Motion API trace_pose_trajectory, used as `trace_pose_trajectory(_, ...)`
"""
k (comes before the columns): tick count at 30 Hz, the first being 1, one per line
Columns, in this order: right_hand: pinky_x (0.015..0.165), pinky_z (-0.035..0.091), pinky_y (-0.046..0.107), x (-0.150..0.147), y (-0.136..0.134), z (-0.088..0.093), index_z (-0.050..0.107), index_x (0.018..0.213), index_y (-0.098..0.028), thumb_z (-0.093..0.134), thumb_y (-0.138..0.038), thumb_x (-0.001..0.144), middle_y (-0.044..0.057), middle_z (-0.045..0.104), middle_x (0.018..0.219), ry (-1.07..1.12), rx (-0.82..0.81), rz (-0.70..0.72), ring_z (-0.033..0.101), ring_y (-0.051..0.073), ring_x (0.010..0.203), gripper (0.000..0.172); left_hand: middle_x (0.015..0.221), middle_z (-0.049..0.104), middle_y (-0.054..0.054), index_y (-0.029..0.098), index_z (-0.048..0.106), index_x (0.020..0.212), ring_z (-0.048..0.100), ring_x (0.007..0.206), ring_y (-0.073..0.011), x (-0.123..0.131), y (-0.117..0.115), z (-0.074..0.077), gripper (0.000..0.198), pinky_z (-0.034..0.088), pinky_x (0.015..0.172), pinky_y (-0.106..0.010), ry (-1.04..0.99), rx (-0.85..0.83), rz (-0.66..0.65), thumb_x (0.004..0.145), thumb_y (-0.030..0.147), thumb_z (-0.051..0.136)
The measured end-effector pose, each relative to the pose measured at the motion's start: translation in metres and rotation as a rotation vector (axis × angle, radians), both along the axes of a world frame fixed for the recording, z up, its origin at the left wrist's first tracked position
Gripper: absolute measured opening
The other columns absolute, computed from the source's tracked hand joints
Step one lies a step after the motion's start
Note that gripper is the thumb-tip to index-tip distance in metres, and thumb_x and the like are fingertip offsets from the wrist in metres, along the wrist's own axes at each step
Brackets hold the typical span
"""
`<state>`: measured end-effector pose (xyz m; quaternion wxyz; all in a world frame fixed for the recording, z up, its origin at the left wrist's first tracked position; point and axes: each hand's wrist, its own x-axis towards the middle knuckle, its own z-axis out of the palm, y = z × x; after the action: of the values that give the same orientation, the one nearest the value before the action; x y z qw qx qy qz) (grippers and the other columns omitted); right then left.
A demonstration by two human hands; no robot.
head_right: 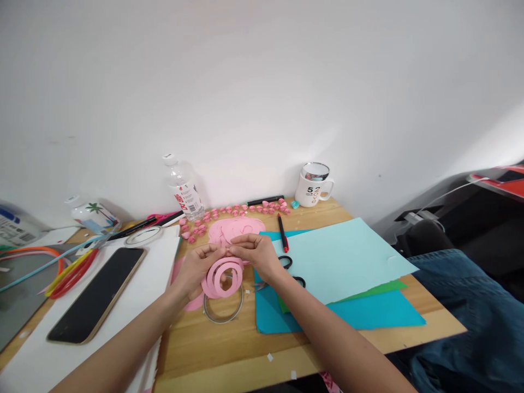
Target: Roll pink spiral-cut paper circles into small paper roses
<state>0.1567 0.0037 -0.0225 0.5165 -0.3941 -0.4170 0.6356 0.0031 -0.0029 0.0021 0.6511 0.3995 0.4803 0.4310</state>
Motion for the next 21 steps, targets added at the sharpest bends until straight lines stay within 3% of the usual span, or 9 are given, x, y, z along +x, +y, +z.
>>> trace_pose_trajectory(11,0.061,0.051,0.025,-0.0033,-0.0009,0.0014,0.063,0.078,-0.014,0.074,-0.028,0.056,0.005,0.069,0.073,-0.012,0.013,-0.025,0.066,0.018,0.069,0.028,0.058,0.063,-0.001,0.012,0.058,0.066,0.056,0.048,-0.0106,0.0003,0.0001,-0.0009,0.027,0.045,0.046,-0.021,0.027,0.011,0.002,0.058,0.034,0.072)
trace_pose_trajectory(21,0.066,0.051,0.029,-0.0034,-0.0024,0.0057,0.064,0.078,-0.015,0.074,-0.029,0.056,0.006,0.07,0.075,-0.022,0.019,-0.015,0.066,0.02,0.074,0.028,0.056,0.064,-0.002,0.011,0.06,0.065,0.055,0.048,-0.0096,0.0,0.002,-0.0007,0.025,0.044,0.047,-0.019,0.021,0.008,0.018,0.057,0.032,0.072)
